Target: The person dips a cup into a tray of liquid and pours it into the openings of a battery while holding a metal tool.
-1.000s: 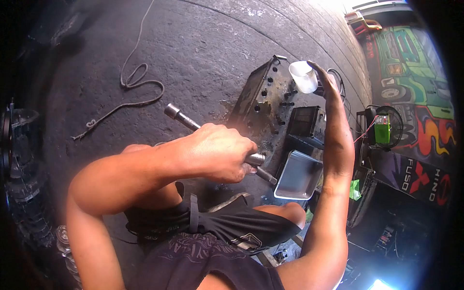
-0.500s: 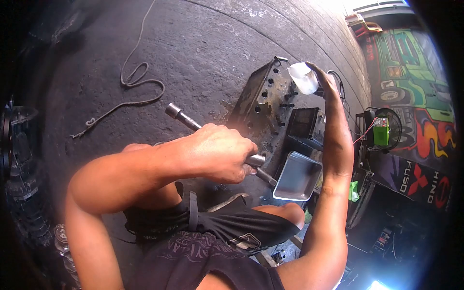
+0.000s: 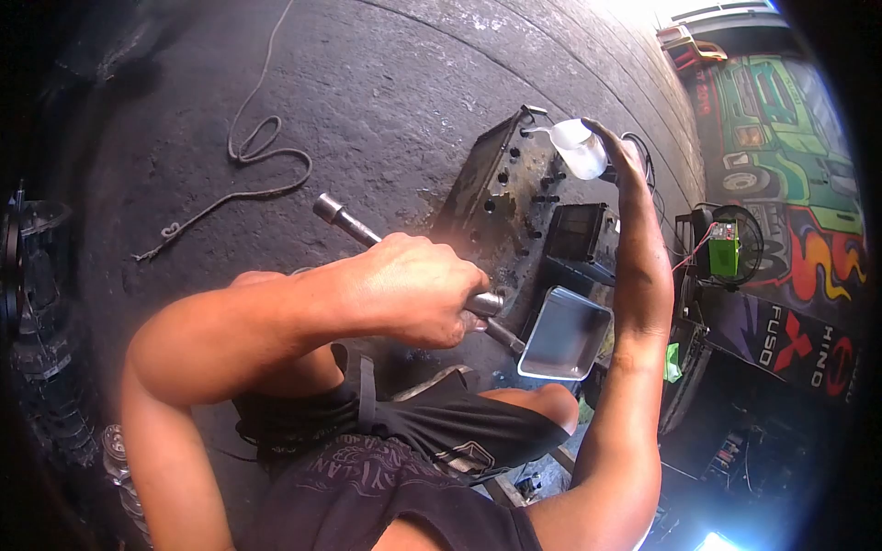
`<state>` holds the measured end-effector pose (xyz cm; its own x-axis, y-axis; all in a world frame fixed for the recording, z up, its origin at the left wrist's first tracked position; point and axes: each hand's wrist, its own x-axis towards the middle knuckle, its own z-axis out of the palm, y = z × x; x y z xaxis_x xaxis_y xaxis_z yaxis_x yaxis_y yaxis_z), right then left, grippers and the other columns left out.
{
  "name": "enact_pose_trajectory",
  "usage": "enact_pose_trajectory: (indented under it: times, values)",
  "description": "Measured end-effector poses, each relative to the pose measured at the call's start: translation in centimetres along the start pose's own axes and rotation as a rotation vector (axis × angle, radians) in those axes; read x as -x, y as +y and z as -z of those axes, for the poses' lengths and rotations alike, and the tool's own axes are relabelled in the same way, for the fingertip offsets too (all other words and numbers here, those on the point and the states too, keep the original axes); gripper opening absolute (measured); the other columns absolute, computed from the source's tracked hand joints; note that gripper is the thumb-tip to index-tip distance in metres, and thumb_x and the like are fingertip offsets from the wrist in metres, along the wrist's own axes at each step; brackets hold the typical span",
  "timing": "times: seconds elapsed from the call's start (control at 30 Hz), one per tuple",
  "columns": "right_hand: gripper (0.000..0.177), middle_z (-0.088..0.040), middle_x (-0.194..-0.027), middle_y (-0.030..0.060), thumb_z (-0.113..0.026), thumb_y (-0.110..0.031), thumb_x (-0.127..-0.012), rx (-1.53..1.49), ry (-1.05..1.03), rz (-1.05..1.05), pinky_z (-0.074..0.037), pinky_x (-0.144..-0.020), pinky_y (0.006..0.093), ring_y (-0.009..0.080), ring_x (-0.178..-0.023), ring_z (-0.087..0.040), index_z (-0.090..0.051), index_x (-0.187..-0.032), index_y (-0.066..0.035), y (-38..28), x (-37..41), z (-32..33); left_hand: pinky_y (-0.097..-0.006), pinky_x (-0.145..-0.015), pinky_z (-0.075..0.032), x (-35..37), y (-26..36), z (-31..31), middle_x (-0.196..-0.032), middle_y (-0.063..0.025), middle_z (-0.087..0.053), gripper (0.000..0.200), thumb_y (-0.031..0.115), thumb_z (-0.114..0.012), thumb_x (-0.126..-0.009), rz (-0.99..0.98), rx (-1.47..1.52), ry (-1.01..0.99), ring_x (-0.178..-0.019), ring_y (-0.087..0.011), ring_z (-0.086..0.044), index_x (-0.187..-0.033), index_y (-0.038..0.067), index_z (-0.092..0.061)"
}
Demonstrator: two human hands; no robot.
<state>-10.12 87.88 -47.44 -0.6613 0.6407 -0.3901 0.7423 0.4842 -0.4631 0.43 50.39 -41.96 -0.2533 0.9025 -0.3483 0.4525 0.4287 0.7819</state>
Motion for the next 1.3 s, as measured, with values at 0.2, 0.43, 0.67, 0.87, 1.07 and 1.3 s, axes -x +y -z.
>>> enact_pose_trajectory:
  times: [0.2,0.43,0.67,0.87,1.07,1.3]
  values:
    - [0.081,-0.067,-0.095,0.0166,-0.074,-0.063,-0.062,0.037,0.000,-0.017,-0.052,-0.074,0.0372,0.0259,-0.084,-0.066,-0.063,-0.107,0.003,0.9,0.5,-0.1,-0.0461,-0.076,-0.051,-0.1,-0.1,-0.1,-0.088,-0.0225,-0.067,0.035,0.032,-0.060,-0.083,-0.010,-0.001,0.009,-0.087,-0.0381,-0.065,-0.104,0.005,-0.065]
    - [0.081,-0.067,-0.095,0.0169,-0.074,-0.063,-0.062,0.075,0.023,0.017,-0.052,-0.074,0.0372,0.0262,-0.085,-0.066,-0.063,-0.107,0.003,0.4,0.3,-0.3,-0.0461,-0.076,-0.051,-0.2,-0.1,-0.2,-0.087,-0.0224,-0.067,0.035,0.033,-0.060,-0.083,-0.018,-0.004,0.012,-0.087,-0.0384,-0.065,-0.103,0.005,-0.065]
    - [0.081,-0.067,-0.095,0.0173,-0.074,-0.064,-0.062,0.125,0.045,0.052,-0.052,-0.074,0.0372,0.0265,-0.085,-0.066,-0.063,-0.106,0.003,-0.9,-0.4,-0.7,-0.0463,-0.076,-0.051,-0.3,-0.1,-0.2,-0.086,-0.0228,-0.067,0.035,0.033,-0.060,-0.083,-0.011,-0.007,0.003,-0.086,-0.0385,-0.065,-0.102,0.004,-0.066]
    - [0.081,-0.067,-0.095,0.0176,-0.074,-0.064,-0.062,0.190,0.056,0.059,-0.052,-0.074,0.0373,0.0268,-0.085,-0.066,-0.063,-0.106,0.003,-0.8,0.0,-0.7,-0.0458,-0.077,-0.051,-0.3,-0.1,-0.1,-0.087,-0.0231,-0.067,0.036,0.031,-0.060,-0.082,-0.009,0.001,-0.010,-0.087,-0.0380,-0.065,-0.105,0.004,-0.065]
    - [0.081,-0.067,-0.094,0.0179,-0.073,-0.064,-0.062,0.266,0.065,0.058,-0.052,-0.074,0.0373,0.0271,-0.085,-0.066,-0.063,-0.105,0.004,-0.2,0.5,-0.7,-0.0452,-0.077,-0.051,-0.3,-0.1,0.0,-0.089,-0.0225,-0.067,0.036,0.031,-0.060,-0.083,-0.005,-0.001,-0.028,-0.088,-0.0373,-0.065,-0.107,0.004,-0.065]
    - [0.082,-0.067,-0.094,0.0182,-0.073,-0.065,-0.062,0.339,0.084,0.074,-0.052,-0.074,0.0374,0.0274,-0.085,-0.066,-0.064,-0.105,0.004,-0.3,0.8,-1.0,-0.0449,-0.078,-0.051,-0.4,-0.1,-0.1,-0.090,-0.0225,-0.067,0.037,0.030,-0.060,-0.082,-0.001,-0.002,-0.022,-0.089,-0.0367,-0.065,-0.108,0.004,-0.064]
